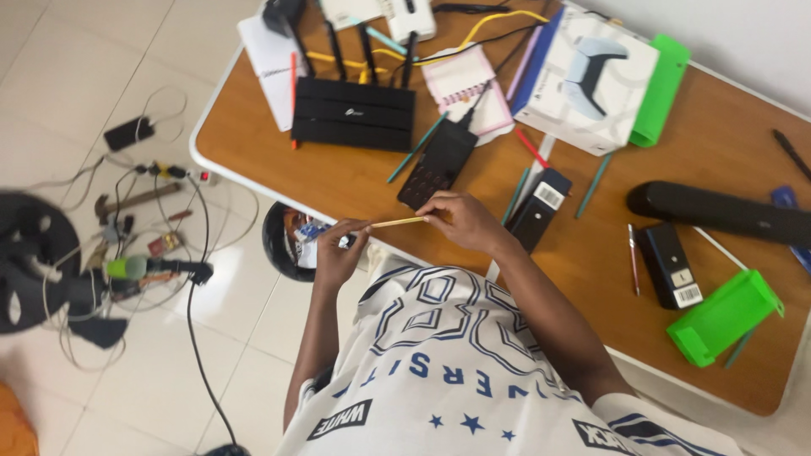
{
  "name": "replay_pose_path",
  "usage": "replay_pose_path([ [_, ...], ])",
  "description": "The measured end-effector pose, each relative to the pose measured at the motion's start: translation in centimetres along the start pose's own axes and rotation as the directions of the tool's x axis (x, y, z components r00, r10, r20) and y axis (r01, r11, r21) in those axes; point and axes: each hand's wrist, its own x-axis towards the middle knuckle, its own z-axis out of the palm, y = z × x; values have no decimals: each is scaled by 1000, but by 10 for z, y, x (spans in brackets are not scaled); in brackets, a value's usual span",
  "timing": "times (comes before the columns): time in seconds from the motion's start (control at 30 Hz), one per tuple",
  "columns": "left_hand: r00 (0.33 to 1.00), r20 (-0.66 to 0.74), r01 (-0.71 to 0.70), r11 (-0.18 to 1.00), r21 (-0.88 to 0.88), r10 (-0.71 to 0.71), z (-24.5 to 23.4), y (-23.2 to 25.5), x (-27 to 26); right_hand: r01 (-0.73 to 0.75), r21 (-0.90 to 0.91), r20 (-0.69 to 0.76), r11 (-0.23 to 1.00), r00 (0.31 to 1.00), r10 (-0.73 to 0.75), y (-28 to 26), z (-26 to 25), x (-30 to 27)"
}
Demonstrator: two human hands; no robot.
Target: The person organizes various items on a desk, including placing pencils into a green tray, handling small black boxes, and moving a soundbar.
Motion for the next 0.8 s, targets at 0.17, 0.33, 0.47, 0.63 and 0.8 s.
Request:
replay_pose_path([
  [0.17,974,-194,71,971,-229,-117,-23,-61,-26,30,-39,91,999,996,-27,-20,24,22],
  [0.33,879,-337,170,883,-438,-337,-46,-121,-52,72,-29,95,997,993,-69,-14,38,25],
  [0.47,831,-395,212,880,-426,-391,-64,-142,-63,48,-1,103,999,994,-48,1,45,19],
  [0.63,764,-446,243,849,-469,-466,-76,-152,-68,42,70,106,997,993,-50,6,51,16],
  [0.8,686,-443,329,790,-517,-576,-76,-181,-70,32,68,115,997,993,-40,-3,49,16],
])
